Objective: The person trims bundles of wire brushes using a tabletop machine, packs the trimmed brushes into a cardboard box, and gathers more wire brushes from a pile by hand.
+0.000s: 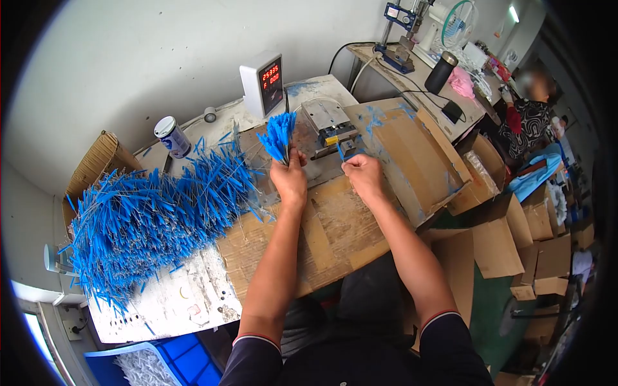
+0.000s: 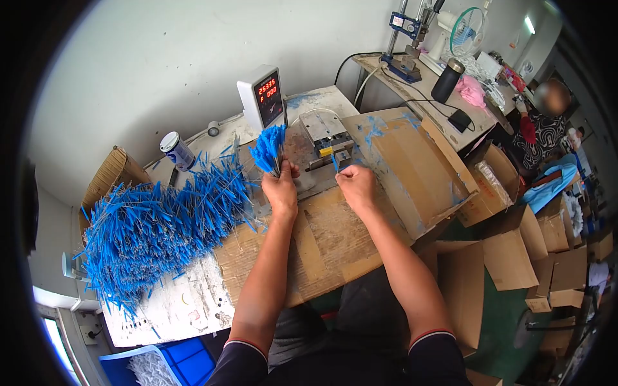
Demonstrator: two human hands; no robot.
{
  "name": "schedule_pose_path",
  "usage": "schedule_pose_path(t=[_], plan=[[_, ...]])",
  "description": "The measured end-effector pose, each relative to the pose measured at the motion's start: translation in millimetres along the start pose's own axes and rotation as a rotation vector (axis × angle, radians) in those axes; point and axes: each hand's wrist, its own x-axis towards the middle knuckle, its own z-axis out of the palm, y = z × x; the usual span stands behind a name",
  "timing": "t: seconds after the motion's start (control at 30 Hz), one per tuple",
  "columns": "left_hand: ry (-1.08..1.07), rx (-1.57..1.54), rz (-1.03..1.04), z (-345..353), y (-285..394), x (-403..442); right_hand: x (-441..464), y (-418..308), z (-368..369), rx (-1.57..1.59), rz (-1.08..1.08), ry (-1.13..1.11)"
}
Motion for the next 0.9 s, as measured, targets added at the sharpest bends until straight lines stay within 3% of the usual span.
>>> schedule_pose_path(t=[0.6,0.67,0.9], plan=[[0.038,0.115,0.08,3,0,-6,0,-11,0,0.074,0.108,0.02],[0.078,0.48,0.17,2,8,-10,0,-12,0,0.103,0.116,0.007],[0.007,0.753,0.236,2,4,-14,-7,-23,0,0.152,0.196,0.028]])
